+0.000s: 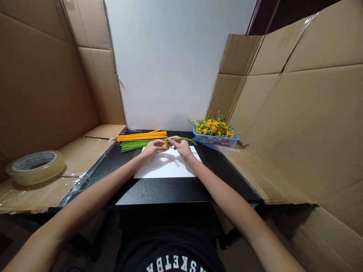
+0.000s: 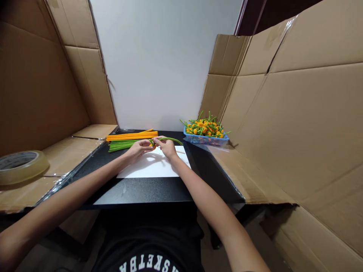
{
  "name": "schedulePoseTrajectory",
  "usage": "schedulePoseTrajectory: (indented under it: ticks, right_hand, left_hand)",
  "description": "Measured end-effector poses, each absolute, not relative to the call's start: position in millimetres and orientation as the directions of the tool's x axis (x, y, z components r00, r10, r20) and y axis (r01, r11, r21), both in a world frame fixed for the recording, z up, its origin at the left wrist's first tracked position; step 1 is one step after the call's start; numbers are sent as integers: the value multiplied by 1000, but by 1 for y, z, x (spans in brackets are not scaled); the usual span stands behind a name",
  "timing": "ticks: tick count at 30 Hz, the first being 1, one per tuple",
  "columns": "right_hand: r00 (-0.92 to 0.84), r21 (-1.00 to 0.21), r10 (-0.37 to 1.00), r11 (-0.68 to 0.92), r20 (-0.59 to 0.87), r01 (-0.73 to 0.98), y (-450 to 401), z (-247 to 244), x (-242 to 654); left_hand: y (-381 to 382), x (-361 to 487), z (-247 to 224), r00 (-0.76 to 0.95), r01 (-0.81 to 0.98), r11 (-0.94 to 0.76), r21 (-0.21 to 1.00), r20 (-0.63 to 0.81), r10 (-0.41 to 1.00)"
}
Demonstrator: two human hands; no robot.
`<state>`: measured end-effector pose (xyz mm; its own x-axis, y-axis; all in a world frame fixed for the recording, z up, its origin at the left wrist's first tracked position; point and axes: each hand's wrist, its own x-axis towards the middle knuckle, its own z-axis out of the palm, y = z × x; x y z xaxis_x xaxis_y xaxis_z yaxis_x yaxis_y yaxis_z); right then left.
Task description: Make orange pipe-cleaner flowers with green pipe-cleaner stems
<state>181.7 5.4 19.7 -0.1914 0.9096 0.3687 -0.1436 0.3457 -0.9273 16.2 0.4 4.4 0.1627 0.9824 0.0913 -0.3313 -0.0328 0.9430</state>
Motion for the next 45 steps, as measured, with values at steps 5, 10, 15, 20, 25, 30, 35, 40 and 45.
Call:
schedulePoseTrajectory:
  ticks: [5,10,15,20,25,30,35,40,45]
  right_hand:
    - [-275,-934,904,268,329,-237,11,19,186]
    - [-364,-890,813,420,455,-175,7,30,197]
    - [-411,-809,727,587,550,-44,3,35,204]
    - [-522,-745,661,663,539,72,1,36,207]
    - [-490,-657,650,730,581,188,-1,36,202]
    - [-446,-672,677,713,585,200,-3,34,197]
    - [-487,-608,632,759,602,233,-1,35,199]
    - [-490,-598,627,765,606,240,0,35,200]
    - [-495,-581,627,769,602,268,4,31,201]
  left_hand:
    - [1,17,5,178,-378,-15,925,89,980]
    - [0,16,12,122,-517,27,856,42,992]
    - [3,13,12,90,-525,66,849,-22,996]
    - [6,12,6,84,-440,33,897,5,996]
    - [5,12,4,60,-388,24,921,-1,998]
    - [1,13,5,65,-395,-4,919,32,997]
    - [3,14,7,10,-401,-13,916,19,1000]
    - [7,15,5,59,-418,-16,908,45,997]
    - [2,19,5,101,-428,25,904,20,995]
